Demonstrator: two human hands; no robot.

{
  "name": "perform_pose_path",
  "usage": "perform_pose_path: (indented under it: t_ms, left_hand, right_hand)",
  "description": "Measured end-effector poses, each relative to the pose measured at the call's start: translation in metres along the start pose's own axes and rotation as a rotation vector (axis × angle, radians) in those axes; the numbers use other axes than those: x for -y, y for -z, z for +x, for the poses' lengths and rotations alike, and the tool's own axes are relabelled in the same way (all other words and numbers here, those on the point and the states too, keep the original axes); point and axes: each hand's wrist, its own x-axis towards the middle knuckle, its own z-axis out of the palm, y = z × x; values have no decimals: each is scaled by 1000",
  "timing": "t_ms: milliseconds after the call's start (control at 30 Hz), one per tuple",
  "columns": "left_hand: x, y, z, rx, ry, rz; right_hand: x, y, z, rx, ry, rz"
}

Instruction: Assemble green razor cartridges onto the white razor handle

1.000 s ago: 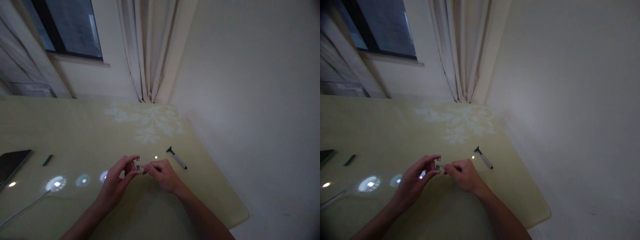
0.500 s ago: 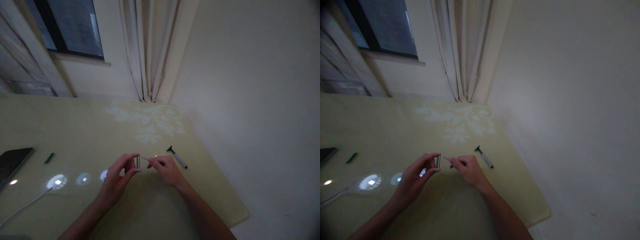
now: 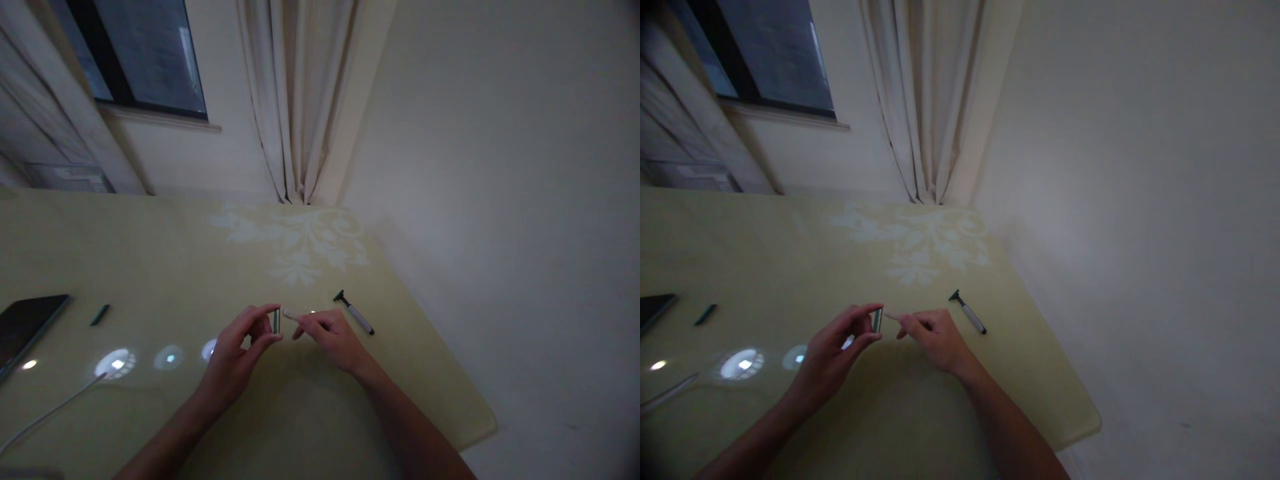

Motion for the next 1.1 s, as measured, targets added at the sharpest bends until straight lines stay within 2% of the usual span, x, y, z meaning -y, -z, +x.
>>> perform_pose_path:
  t_ms: [100, 300, 467, 533, 667, 867, 1000, 1100]
  left_hand:
    - [-1, 0, 1, -15, 1, -10]
    - [-1, 1, 3, -15, 29, -19]
    - [2, 3, 1, -26, 32, -4]
    - [4, 3, 1, -34, 48, -1]
    - [3, 3, 3, -33, 61, -7]
    - [1, 5, 2, -18, 82, -20]
    - [4, 6, 2, -17, 110, -21]
    - [2, 5, 2, 25, 83, -8]
  right_hand:
    - [1, -7, -1, 55, 10, 23]
    - [-4, -6, 2, -78, -27, -29]
    - [-2, -11, 0, 68, 43, 33]
    - [-2, -11, 0, 64, 28, 13]
    - [-4, -8, 1, -31, -29, -34]
    - [-3, -7, -1, 129, 38, -6]
    - [-5, -3, 0, 110, -26, -42]
    - [-4, -4, -1, 131, -21, 20]
